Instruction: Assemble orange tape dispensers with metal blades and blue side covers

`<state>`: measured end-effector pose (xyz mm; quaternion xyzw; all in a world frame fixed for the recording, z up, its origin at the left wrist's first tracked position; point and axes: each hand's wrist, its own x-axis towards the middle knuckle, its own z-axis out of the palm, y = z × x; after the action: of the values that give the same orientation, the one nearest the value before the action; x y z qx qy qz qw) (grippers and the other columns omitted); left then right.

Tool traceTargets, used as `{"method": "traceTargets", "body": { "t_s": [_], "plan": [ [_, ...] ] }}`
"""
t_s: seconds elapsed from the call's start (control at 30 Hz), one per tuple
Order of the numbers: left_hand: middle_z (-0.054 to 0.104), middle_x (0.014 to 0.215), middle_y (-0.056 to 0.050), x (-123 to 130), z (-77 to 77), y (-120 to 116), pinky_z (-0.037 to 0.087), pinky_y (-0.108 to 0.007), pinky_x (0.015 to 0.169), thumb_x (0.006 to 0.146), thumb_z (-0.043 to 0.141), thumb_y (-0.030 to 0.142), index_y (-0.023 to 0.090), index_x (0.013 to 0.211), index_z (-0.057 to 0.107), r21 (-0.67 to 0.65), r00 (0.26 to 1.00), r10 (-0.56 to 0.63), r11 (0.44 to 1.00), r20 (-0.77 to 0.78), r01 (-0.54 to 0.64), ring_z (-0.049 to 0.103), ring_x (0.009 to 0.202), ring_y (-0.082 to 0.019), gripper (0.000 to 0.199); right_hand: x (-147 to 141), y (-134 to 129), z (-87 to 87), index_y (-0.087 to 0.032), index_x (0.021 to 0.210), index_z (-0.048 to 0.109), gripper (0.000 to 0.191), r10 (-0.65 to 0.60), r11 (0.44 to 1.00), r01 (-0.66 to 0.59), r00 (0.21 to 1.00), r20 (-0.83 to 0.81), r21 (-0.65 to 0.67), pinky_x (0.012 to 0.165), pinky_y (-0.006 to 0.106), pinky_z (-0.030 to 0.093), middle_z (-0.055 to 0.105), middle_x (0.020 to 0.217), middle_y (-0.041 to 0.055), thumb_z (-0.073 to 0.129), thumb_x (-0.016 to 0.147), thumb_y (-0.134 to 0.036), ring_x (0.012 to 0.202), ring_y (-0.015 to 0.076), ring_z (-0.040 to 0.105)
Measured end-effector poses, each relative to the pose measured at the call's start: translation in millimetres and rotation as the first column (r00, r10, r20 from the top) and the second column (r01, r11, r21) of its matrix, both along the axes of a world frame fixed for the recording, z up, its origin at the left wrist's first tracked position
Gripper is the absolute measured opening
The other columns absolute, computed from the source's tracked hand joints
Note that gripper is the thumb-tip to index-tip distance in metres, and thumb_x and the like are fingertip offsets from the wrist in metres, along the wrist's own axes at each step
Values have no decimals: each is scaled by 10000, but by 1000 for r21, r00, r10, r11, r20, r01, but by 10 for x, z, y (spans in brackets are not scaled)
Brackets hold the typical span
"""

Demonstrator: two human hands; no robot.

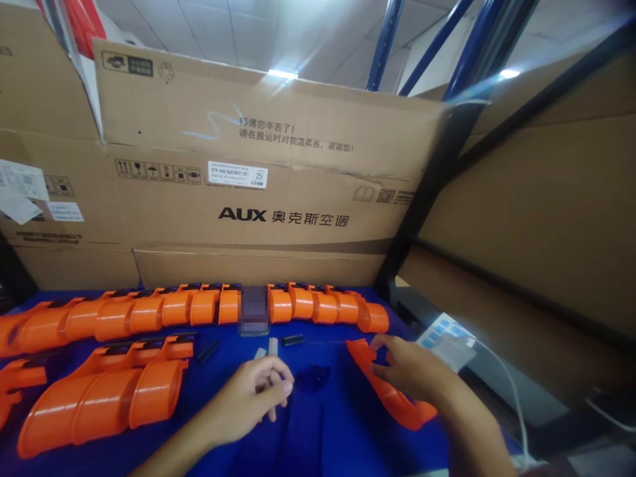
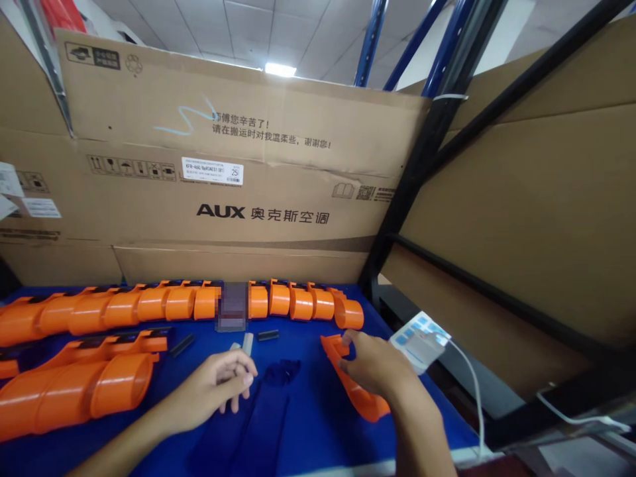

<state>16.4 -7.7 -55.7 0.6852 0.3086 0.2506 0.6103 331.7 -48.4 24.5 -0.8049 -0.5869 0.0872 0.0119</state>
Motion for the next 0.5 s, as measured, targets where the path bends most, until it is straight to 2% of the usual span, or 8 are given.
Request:
{"method": "traceTargets", "body": {
  "t_s": [0.17,0.37,0.4,0.43,0.5],
  "plan": [
    [658,799,-1,-17,26,-4,394,-221,501,948,588,398,206,1038,625,-7,1000,-5,1000,11,5,622,609,-132,215,-154,2,-70,-234,1184,710,353,31,999,-32,999,22,14,742,348,486,768,1097,109,617,844,-208,984,309,734],
    [678,803,-17,-21,-7,33,402,-223,496,914,645,417,204,1060,657,-45,995,66,997,69,-63,624,615,-143,259,-495,-19,42,-222,1067,720,237,104,988,-108,994,44,106,693,354,461,758,963,115,603,910,-355,900,319,725],
    [687,818,-25,-20,-12,43,419,-228,508,905,660,420,204,1085,664,-54,991,98,994,94,-93,633,634,-152,280,-574,-25,78,-227,1086,711,250,118,983,-122,992,37,137,703,354,465,759,976,111,592,920,-373,914,316,721],
    [702,851,-39,-19,-13,53,444,-237,530,891,683,417,207,1122,668,-63,983,134,990,124,-127,648,672,-165,313,-661,-30,114,-228,1096,704,256,147,961,-146,989,14,234,720,360,472,758,1007,110,602,917,-380,930,317,714],
    [735,974,-79,-18,-2,70,506,-268,611,852,739,406,219,1228,660,-91,959,205,978,197,-190,683,801,-206,427,-859,-30,174,-249,1050,705,212,276,897,-230,958,-73,377,754,361,486,767,1006,84,602,920,-380,962,306,707]
  ]
}}
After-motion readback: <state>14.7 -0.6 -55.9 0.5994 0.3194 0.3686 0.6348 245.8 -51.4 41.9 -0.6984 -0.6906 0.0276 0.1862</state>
